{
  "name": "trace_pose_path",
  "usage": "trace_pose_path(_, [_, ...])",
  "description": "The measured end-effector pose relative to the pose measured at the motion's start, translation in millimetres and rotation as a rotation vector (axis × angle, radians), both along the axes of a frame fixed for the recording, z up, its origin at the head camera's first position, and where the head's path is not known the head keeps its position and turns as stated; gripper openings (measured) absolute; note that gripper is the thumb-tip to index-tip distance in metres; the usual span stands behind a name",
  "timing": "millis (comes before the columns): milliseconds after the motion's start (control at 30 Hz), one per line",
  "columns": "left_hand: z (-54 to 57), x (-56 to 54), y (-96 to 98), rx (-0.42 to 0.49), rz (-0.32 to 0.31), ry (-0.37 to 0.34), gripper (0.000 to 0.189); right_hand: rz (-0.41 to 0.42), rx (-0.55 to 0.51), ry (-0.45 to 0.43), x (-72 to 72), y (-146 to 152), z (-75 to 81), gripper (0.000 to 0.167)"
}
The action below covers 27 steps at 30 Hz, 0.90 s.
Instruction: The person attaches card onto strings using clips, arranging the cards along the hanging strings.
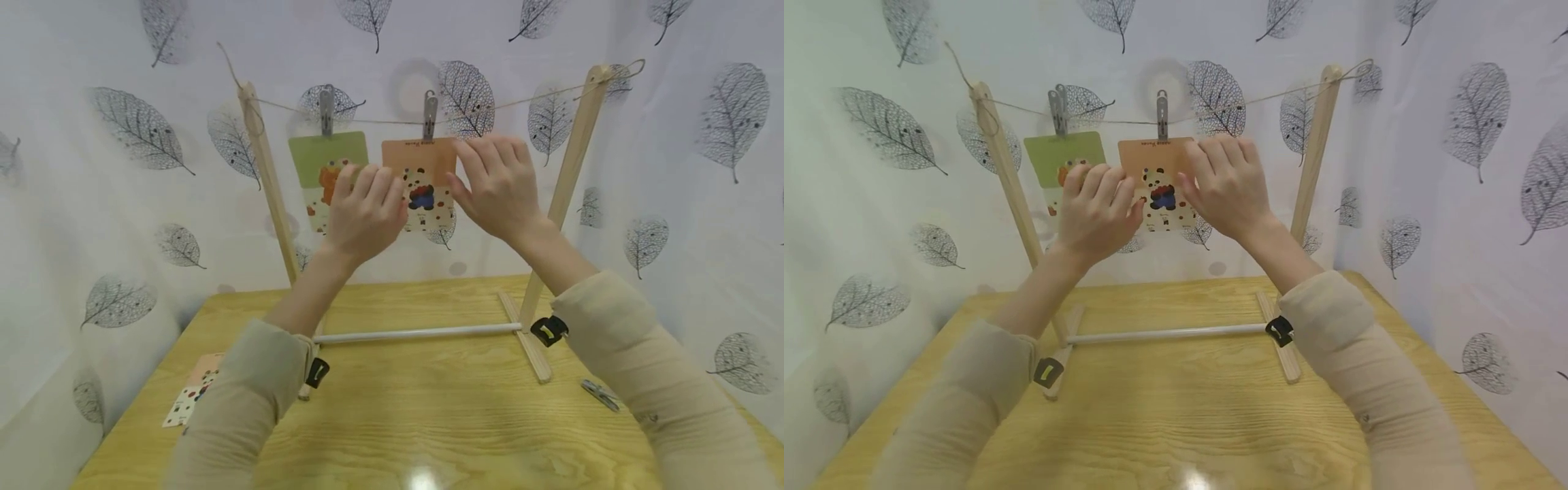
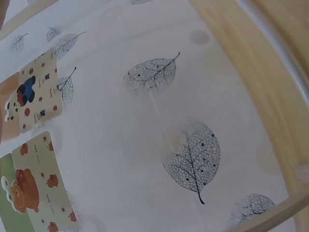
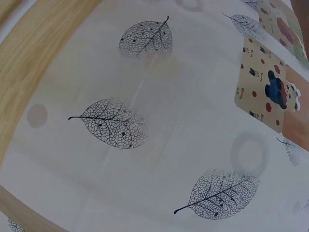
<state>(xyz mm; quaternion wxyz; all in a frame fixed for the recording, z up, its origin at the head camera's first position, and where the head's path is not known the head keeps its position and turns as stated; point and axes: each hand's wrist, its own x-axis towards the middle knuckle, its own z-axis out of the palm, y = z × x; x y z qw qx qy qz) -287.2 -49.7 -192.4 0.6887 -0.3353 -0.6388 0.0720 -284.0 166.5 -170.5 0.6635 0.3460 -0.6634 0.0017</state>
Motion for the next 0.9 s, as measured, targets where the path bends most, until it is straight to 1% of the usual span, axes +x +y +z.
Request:
trace_pose_path(100, [-3.2, 2.8, -9.2, 0.003, -0.01, -0.02, 0.019, 0.013, 0.001, -0.011, 2.0, 4.1, -6.8, 0.031])
trace_pose_path(233, [-7.7, 6.1, -23.4, 0.007, -0.004, -0.048, 0.021, 0.027, 0.011, -0.029, 5.3, 9.6, -17.2, 0.029])
trace_pose_path(433, [-15.4, 8.9, -44.7, 0.043, 0.011, -0.052, 0.02, 0.03, 0.005, -0.061, 10.0, 20.2, -32.3, 0.031])
trace_pose_path(533, [-20.7, 10.6, -55.1, 0.059, 0.001, -0.094, 0.02, 0.031, -0.004, -0.075, 12.7, 27.0, -40.2, 0.032])
trace_pose_path(667, [-27.5, 13.7, -69.9, 0.079, -0.012, -0.152, 0.02, 0.009, -0.003, -0.107, 17.6, 36.8, -49.7, 0.034])
trace_pose_path(900, [-36.2, 22.0, -95.7, 0.107, -0.006, -0.191, 0.021, -0.026, -0.013, -0.161, 24.9, 54.4, -65.3, 0.035])
